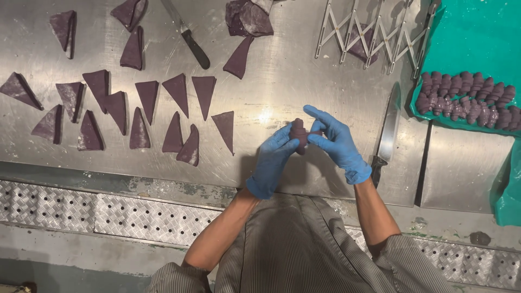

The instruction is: Rolling purple dough triangles into small crescent shapes on a stainless steel table.

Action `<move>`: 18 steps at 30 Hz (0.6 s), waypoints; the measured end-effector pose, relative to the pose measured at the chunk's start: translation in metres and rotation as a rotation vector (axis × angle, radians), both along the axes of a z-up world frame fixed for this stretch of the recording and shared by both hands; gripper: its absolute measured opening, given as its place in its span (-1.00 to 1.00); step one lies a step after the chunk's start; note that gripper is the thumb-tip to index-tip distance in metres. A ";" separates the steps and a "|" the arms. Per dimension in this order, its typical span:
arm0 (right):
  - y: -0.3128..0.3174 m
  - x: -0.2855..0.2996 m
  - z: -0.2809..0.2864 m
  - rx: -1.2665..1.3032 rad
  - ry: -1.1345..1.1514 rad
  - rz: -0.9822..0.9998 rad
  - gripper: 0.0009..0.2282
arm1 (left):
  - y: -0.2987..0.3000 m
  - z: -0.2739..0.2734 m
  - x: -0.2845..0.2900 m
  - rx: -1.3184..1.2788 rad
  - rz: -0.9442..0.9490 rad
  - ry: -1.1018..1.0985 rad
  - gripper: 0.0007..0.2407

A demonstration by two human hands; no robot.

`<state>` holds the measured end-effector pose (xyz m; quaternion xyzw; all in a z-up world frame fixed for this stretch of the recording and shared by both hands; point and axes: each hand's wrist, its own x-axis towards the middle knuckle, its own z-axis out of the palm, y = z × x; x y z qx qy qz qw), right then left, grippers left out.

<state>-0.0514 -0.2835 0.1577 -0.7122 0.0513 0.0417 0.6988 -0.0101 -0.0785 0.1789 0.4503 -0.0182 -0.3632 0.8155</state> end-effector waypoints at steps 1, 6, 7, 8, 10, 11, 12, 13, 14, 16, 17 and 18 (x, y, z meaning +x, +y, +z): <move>-0.002 0.000 -0.002 0.024 -0.005 -0.007 -0.41 | -0.001 -0.002 -0.001 -0.046 0.000 0.015 -0.65; -0.001 -0.003 0.002 0.044 -0.016 -0.007 -0.42 | -0.002 -0.022 -0.007 -0.023 -0.044 0.029 -0.65; -0.002 -0.003 0.002 0.051 -0.017 -0.014 -0.41 | -0.001 -0.016 -0.005 -0.014 -0.044 0.022 -0.66; -0.003 -0.003 0.002 0.057 -0.019 -0.019 -0.41 | 0.000 -0.010 -0.003 -0.006 -0.043 0.014 -0.67; -0.006 -0.002 -0.002 0.058 -0.027 -0.026 -0.41 | -0.002 0.008 0.000 -0.037 -0.041 0.035 -0.67; -0.007 -0.002 -0.004 0.058 -0.032 -0.034 -0.40 | -0.002 0.017 0.001 -0.068 -0.039 0.058 -0.66; -0.005 -0.002 -0.002 0.059 -0.032 -0.036 -0.40 | -0.003 0.010 0.000 -0.067 -0.042 0.058 -0.66; -0.004 -0.002 0.000 0.065 -0.036 -0.025 -0.41 | -0.003 0.002 -0.001 -0.038 -0.048 0.091 -0.64; -0.004 -0.002 0.002 0.069 -0.039 -0.015 -0.41 | -0.004 -0.005 -0.002 -0.009 -0.057 0.124 -0.63; -0.006 -0.002 0.001 0.089 -0.030 -0.019 -0.42 | -0.005 -0.002 0.000 -0.012 -0.060 0.105 -0.62; -0.007 -0.002 0.001 0.110 -0.020 -0.018 -0.42 | -0.005 -0.001 0.001 -0.015 -0.059 0.085 -0.62; -0.007 -0.002 -0.001 0.110 -0.019 -0.018 -0.42 | -0.005 -0.005 0.000 -0.014 -0.059 0.086 -0.62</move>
